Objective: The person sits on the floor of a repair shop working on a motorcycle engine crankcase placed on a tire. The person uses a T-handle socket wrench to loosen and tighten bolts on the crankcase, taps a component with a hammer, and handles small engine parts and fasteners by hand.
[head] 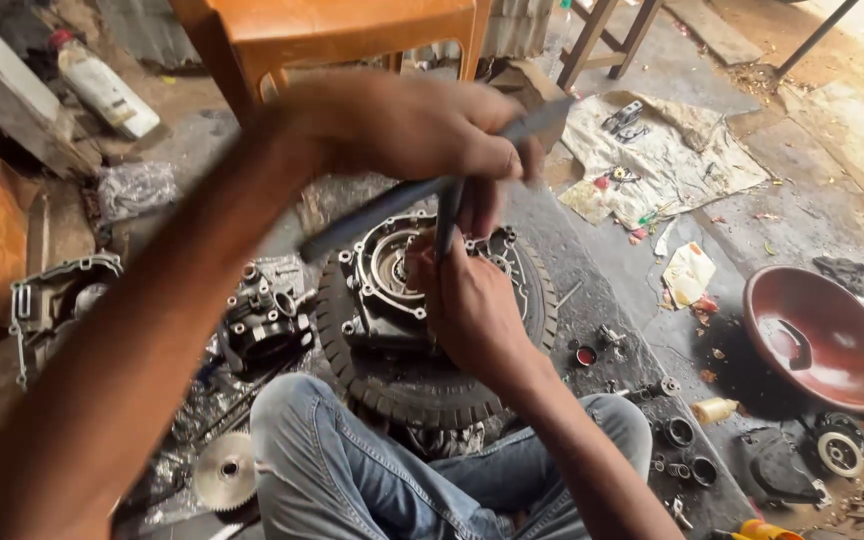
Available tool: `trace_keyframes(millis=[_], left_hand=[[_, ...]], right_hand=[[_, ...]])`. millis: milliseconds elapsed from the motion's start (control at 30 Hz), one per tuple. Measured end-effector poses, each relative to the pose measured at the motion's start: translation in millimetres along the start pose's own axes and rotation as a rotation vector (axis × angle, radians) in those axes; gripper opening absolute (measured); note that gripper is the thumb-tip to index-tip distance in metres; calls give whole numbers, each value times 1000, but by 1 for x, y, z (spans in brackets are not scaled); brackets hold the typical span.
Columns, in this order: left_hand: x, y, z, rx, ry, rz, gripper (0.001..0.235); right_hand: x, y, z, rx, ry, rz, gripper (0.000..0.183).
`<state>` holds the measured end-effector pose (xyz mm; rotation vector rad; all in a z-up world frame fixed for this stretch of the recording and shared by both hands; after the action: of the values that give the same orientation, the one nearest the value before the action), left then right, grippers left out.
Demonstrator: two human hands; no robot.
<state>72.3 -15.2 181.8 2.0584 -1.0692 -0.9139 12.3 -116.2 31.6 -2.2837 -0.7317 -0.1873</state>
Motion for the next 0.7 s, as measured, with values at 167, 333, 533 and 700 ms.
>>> trace_keyframes(millis=[167,333,533,700], left_hand=[[10,0,46,1331,888,-920,46],[5,-20,62,927,1252,-149,59],[-12,-10,66,895,1287,288,58],[-21,-36,55,659,1172,510,59]], right_hand=[[7,15,-3,-68,-40,98,25],[0,27,-1,-101,11,-30,29],[-6,30,-4,-76,-101,86,20],[-10,-4,-26,94,-11,20,31]])
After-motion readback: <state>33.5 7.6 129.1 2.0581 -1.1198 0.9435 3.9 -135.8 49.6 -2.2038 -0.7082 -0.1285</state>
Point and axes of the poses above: each hand's wrist, its own x-axis towards the middle knuckle, its own z-axis out of the palm, y = z × x, the point moved 2 cm from there along x, towards the middle knuckle, and after that the axes turned 9 degrees about -y, right-handed, at the moved point
